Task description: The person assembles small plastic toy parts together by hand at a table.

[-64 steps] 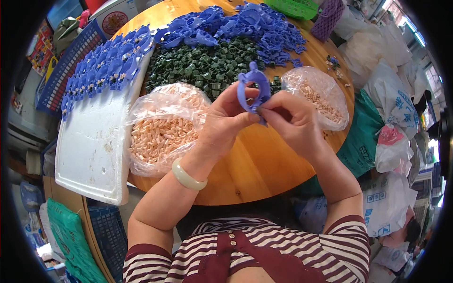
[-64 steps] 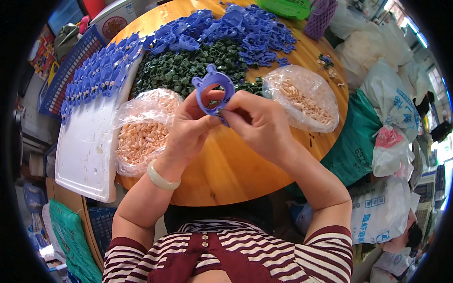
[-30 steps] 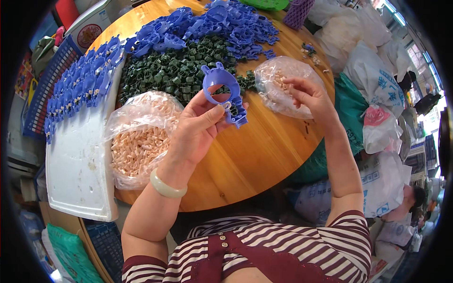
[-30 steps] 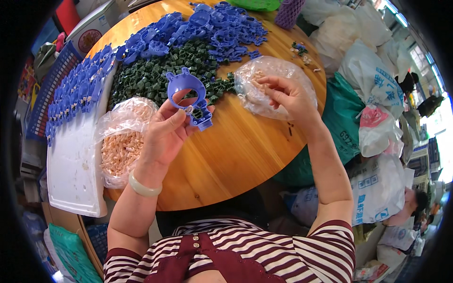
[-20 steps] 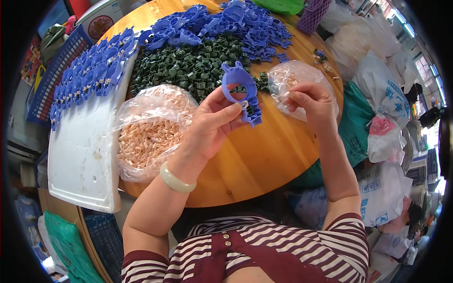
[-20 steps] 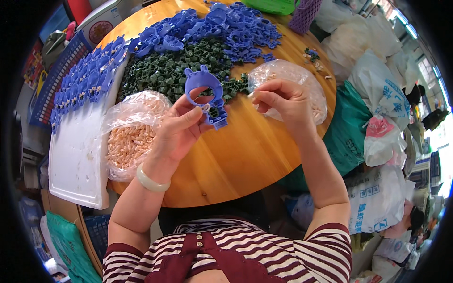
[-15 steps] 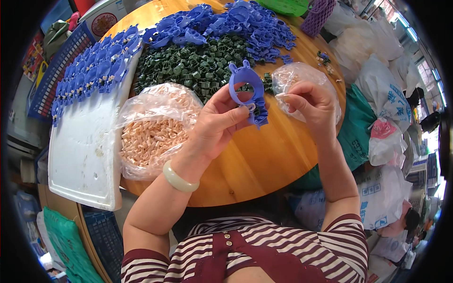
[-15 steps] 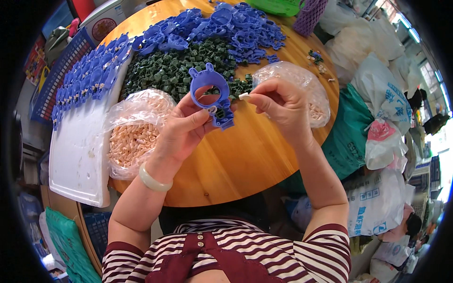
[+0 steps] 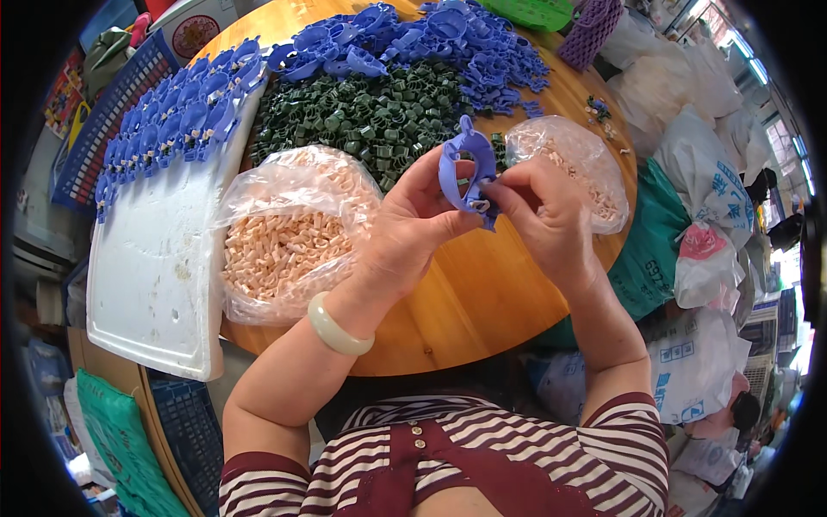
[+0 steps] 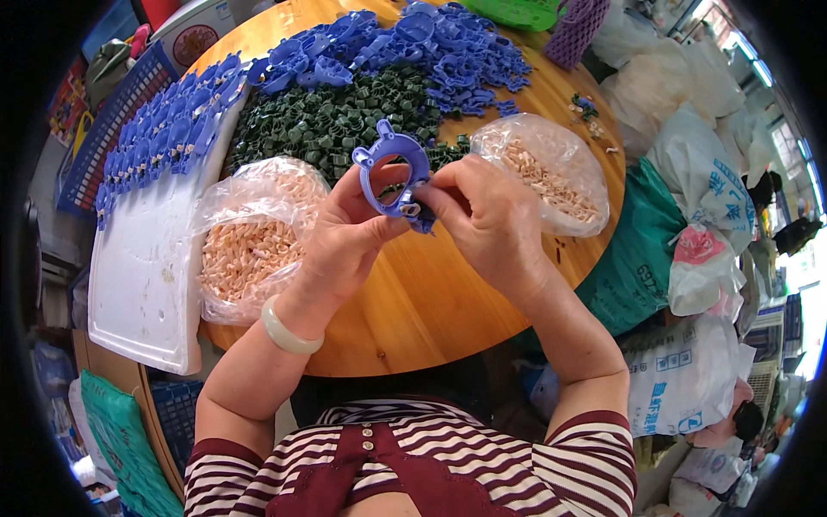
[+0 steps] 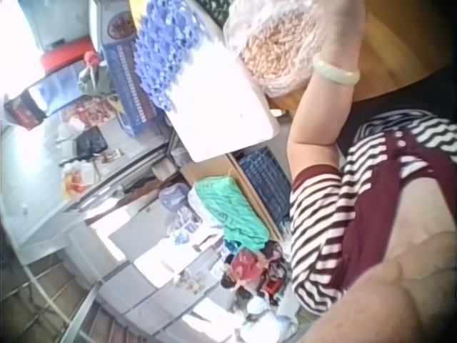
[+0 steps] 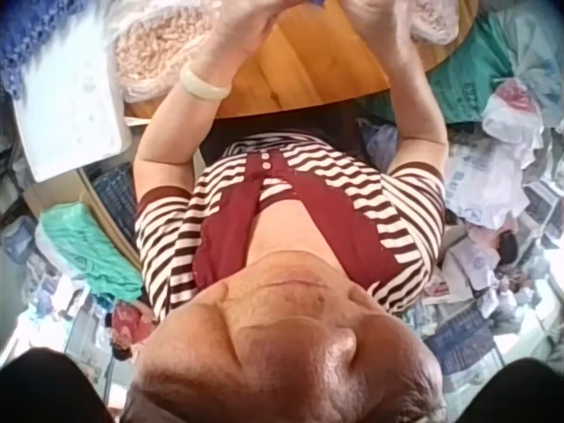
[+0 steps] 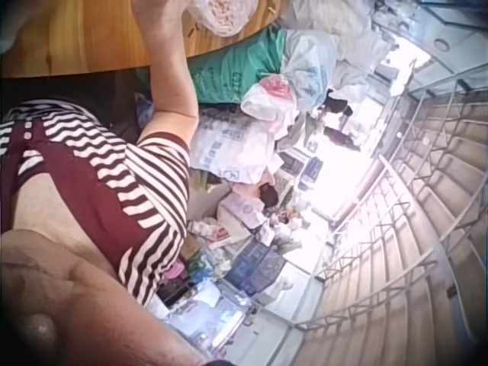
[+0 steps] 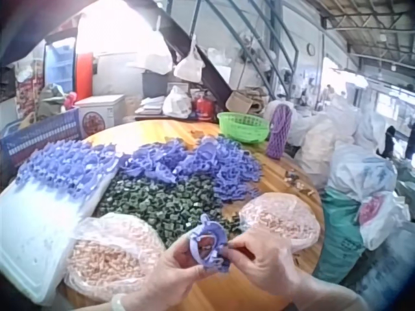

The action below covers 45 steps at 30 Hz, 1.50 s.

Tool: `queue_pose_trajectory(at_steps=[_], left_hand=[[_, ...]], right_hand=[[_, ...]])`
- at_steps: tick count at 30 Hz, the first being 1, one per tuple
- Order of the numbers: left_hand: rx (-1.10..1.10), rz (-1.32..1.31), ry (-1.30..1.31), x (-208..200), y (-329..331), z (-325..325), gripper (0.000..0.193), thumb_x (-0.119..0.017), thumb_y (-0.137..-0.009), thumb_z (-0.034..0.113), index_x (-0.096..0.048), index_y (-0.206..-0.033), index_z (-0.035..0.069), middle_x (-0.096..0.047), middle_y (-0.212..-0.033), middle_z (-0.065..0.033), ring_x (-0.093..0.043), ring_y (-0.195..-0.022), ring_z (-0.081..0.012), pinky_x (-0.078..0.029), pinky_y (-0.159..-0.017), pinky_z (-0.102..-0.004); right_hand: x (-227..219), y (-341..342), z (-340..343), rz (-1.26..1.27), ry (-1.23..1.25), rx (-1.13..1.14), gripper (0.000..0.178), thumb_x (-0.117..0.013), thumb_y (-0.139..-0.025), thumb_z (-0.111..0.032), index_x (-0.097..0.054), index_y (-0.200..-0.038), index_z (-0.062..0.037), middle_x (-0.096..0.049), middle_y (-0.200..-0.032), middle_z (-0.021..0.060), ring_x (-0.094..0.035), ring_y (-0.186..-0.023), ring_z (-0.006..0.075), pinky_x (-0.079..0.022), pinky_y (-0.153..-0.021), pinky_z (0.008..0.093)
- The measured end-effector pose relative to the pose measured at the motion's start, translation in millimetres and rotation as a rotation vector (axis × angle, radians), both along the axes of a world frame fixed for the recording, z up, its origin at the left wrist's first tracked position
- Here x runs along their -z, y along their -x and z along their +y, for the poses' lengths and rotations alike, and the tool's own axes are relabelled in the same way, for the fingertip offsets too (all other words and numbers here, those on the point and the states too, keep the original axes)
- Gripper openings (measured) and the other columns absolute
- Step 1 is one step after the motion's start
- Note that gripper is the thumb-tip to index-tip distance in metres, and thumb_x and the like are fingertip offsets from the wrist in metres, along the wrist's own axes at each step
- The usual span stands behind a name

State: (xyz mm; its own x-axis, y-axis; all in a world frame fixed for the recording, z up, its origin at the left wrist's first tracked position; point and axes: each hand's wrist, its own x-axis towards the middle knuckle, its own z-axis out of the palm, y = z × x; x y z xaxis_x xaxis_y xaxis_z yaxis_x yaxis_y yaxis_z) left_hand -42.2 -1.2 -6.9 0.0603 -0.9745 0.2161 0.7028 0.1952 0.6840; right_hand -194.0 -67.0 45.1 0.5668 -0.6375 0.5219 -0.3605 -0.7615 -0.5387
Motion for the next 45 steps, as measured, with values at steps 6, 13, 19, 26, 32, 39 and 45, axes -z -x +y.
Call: queue_pose_trajectory(at_steps=[6, 13, 19, 26, 32, 39, 45], left_hand=[[-0.024, -0.027, 0.011, -1.1, -1.0, 1.2, 0.067, -0.067, -0.077, -0.003, -0.036, -0.136, 0.006, -0.05, -0.123, -0.0059, -0.054, -0.108, -0.0173, -0.051, -0.089, -0.0321], [-0.017, -0.049, -0.003, -0.4, -0.5, 2.1, 0.066, -0.067, -0.077, -0.003, -0.037, -0.135, 0.006, -0.051, -0.121, -0.0054, -0.055, -0.107, -0.0169, -0.052, -0.088, -0.0317], [-0.023, -0.077, 0.0, -1.1, -0.9, 1.5, 0.063, -0.068, -0.077, -0.003, -0.041, -0.133, 0.005, -0.053, -0.119, -0.0056, -0.057, -0.103, -0.0167, -0.053, -0.085, -0.0326], [0.029, -0.058, 0.013, 3.8, -4.0, -2.1, 0.057, -0.068, -0.077, -0.001, -0.044, -0.129, 0.004, -0.057, -0.114, -0.0063, -0.058, -0.101, -0.0164, -0.053, -0.083, -0.0331], [0.204, 0.058, -0.078, -3.8, -5.2, -0.6, 0.044, -0.063, -0.082, 0.006, -0.049, -0.123, 0.004, -0.059, -0.111, -0.0069, -0.06, -0.1, -0.018, -0.053, -0.083, -0.0334], [0.307, 0.061, -0.209, -3.5, -15.9, -1.2, 0.039, -0.059, -0.086, 0.009, -0.047, -0.123, 0.003, -0.061, -0.105, -0.0098, -0.064, -0.089, -0.0187, -0.054, -0.079, -0.0308], [-0.297, -0.401, -0.065, -14.6, 1.1, 3.3, 0.039, -0.066, -0.078, 0.0, -0.051, -0.114, 0.0, -0.056, -0.107, -0.0117, -0.057, -0.097, -0.0196, -0.05, -0.082, -0.0306]], right_hand=[[-3.1, 1.5, 2.4, -0.077, -0.137, -0.096, 0.008, -0.066, -0.081, -0.008, -0.063, -0.085, -0.0017, -0.06, -0.076, 0.0092, -0.059, -0.065, 0.0215, -0.045, -0.057, 0.0298], [2.0, 4.9, -2.8, -0.149, -0.373, -0.111, 0.006, -0.065, -0.082, -0.005, -0.062, -0.085, -0.0007, -0.059, -0.075, 0.0038, -0.055, -0.064, 0.0096, -0.043, -0.056, 0.0238], [9.5, 3.0, -9.9, -0.288, -0.531, -0.151, 0.011, -0.068, -0.081, -0.008, -0.059, -0.078, -0.0031, -0.054, -0.072, -0.0021, -0.047, -0.06, 0.0021, -0.037, -0.053, 0.0185], [11.1, 10.3, -18.7, -0.186, -0.573, -0.251, 0.013, -0.069, -0.081, -0.011, -0.059, -0.083, -0.0036, -0.057, -0.072, -0.0013, -0.048, -0.059, 0.0027, -0.037, -0.052, 0.017], [0.9, 16.7, -36.7, -0.169, -0.8, -0.226, 0.02, -0.066, -0.084, -0.021, -0.059, -0.093, -0.0038, -0.06, -0.074, 0.0006, -0.05, -0.058, 0.0045, -0.039, -0.05, 0.0181], [5.3, -1.1, -41.7, -0.174, -0.943, -0.294, 0.028, -0.055, -0.091, -0.034, -0.06, -0.099, -0.0073, -0.063, -0.071, -0.0008, -0.053, -0.049, 0.0046, -0.04, -0.043, 0.0178], [26.2, 6.0, -56.4, -0.241, -0.793, -0.19, 0.024, -0.057, -0.09, -0.03, -0.06, -0.09, -0.0067, -0.062, -0.066, -0.0006, -0.053, -0.049, 0.0041, -0.04, -0.043, 0.0173]])
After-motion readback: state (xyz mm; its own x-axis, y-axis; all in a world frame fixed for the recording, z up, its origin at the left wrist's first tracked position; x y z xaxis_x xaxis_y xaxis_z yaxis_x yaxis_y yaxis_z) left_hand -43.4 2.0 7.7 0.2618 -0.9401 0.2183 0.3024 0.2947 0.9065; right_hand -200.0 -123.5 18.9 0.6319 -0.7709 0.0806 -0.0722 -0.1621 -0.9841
